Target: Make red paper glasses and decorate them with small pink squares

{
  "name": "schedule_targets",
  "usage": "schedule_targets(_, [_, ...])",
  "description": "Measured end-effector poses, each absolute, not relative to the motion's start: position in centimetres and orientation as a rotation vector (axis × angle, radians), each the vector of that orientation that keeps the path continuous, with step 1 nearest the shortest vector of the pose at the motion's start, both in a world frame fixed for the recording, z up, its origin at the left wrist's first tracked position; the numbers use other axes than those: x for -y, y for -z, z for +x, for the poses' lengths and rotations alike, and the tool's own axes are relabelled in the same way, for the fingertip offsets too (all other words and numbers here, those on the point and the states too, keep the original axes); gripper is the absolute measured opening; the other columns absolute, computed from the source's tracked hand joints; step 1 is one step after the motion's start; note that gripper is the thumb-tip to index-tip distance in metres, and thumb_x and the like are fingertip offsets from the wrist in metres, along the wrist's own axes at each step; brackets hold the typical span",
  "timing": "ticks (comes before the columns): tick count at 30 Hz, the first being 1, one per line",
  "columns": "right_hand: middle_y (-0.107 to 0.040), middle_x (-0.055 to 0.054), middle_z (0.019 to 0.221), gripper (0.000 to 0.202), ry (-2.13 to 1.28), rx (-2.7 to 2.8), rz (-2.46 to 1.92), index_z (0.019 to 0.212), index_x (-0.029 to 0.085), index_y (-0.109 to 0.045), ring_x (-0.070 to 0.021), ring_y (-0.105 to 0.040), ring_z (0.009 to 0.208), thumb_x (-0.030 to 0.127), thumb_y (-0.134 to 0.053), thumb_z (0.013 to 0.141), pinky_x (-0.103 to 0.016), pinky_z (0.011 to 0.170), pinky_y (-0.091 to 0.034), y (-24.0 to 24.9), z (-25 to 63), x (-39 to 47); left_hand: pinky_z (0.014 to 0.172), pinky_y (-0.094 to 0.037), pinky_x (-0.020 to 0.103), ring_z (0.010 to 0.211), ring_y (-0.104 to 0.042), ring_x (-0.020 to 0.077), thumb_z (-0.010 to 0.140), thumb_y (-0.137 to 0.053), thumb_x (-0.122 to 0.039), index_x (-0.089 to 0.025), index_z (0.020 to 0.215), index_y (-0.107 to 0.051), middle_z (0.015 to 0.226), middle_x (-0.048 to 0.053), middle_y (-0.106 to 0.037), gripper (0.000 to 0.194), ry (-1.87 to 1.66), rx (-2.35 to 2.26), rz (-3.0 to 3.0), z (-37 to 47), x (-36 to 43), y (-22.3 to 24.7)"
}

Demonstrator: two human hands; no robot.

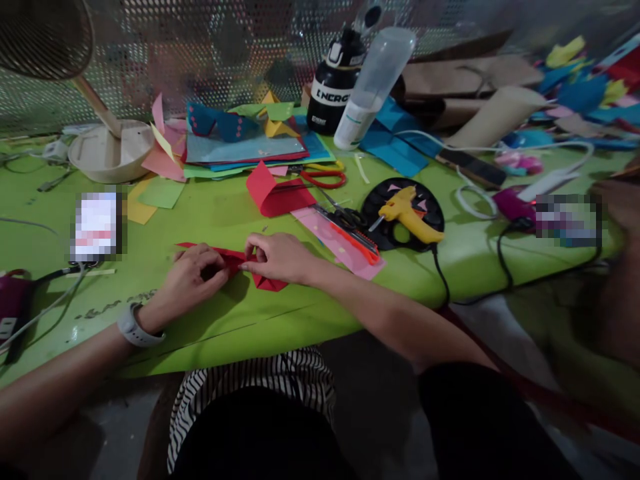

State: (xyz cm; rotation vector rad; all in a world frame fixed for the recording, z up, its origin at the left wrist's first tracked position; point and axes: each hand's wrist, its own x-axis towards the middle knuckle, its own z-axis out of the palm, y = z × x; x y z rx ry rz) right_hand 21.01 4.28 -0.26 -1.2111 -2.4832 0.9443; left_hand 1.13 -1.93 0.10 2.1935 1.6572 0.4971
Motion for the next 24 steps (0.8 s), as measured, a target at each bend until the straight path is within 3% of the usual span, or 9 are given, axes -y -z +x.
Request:
schedule_targets(7, [-0.063,0.003,0.067,0.023,-0.919,2.477,-1.176,0.089,0.020,-0.063,-0.0108,-0.053,0.059,0.041,-0.066,0.083,-0.025,0.057,-0.032,1.0,21.0,-4.2,0.075,-0.037,0.035,0.080,-0.053,0.0193,0.082,-0.054,-0.027,-0.019,0.069,-0.059,0.075,0.003,-0.059,0.016,-0.484,-1.648,2.199,1.0,1.8,-0.1])
schedule_targets(10, [-0.063,0.000,0.071,0.020,-0.756,2.470,-1.037,0.086,0.018,-0.066,-0.0117,-0.053,0.062,0.038,-0.061,0.087,-0.026,0.058,-0.035,1.3,21.6,-4.1,0.075,-0.037,0.035,0.079,-0.054,0.0192,0.081,-0.054,-0.026,-0.019,0.069,-0.059,0.076,0.003,-0.060,0.015,-0.500,-1.644,2.212,0.9,1.8,0.1])
schedule_targets(13, [-0.065,-0.006,0.083,0.027,-0.536,2.451,-0.876,0.087,0.018,-0.071,-0.0158,-0.058,0.075,0.038,-0.054,0.091,-0.029,0.066,-0.043,0.9,22.5,-3.9,0.077,-0.036,0.037,0.081,-0.055,0.0199,0.082,-0.053,-0.026,-0.019,0.072,-0.060,0.078,0.003,-0.061,0.013,-0.511,-1.651,2.230,0.9,1.9,0.2])
schedule_targets(15, [-0.065,-0.010,0.100,0.029,-0.459,2.510,-0.794,0.098,0.020,-0.073,-0.0208,-0.060,0.091,0.041,-0.053,0.092,-0.036,0.079,-0.047,0.3,23.0,-3.8,0.076,-0.035,0.038,0.081,-0.055,0.0205,0.082,-0.053,-0.026,-0.019,0.072,-0.059,0.078,0.003,-0.062,0.013,-0.520,-1.656,2.236,0.9,2.0,0.2])
schedule_targets(17, [-0.057,-0.012,0.128,0.035,-0.410,2.651,-0.712,0.114,0.025,-0.070,-0.0276,-0.053,0.116,0.046,-0.055,0.090,-0.046,0.096,-0.042,-0.2,23.4,-3.7,0.075,-0.035,0.038,0.081,-0.056,0.0206,0.081,-0.054,-0.027,-0.020,0.071,-0.059,0.078,0.003,-0.063,0.014,-0.524,-1.656,2.238,0.9,2.0,0.2])
schedule_targets(19, [-0.038,-0.010,0.150,0.047,-0.379,2.807,-0.652,0.126,0.027,-0.062,-0.0330,-0.034,0.136,0.054,-0.055,0.088,-0.053,0.108,-0.030,-0.4,23.5,-3.5,0.075,-0.034,0.038,0.081,-0.056,0.0203,0.082,-0.054,-0.027,-0.020,0.071,-0.058,0.078,0.003,-0.063,0.014,-0.531,-1.652,2.233,0.9,2.0,0.1])
schedule_targets(21, [-0.023,-0.009,0.158,0.061,-0.375,2.916,-0.631,0.135,0.027,-0.054,-0.0349,-0.020,0.143,0.064,-0.052,0.086,-0.055,0.113,-0.022,-0.2,23.5,-3.3,0.076,-0.035,0.038,0.081,-0.057,0.0201,0.082,-0.053,-0.028,-0.020,0.071,-0.059,0.080,0.003,-0.064,0.015,-0.535,-1.647,2.217,0.9,2.0,0.1])
schedule_targets(24, [-0.015,-0.010,0.160,0.076,-0.384,2.985,-0.658,0.144,0.028,-0.043,-0.0354,-0.013,0.146,0.073,-0.046,0.082,-0.056,0.115,-0.017,0.3,23.5,-3.1,0.076,-0.036,0.038,0.080,-0.057,0.0203,0.083,-0.054,-0.028,-0.019,0.072,-0.059,0.081,0.004,-0.064,0.015,-0.526,-1.643,2.192,1.0,1.9,0.1])
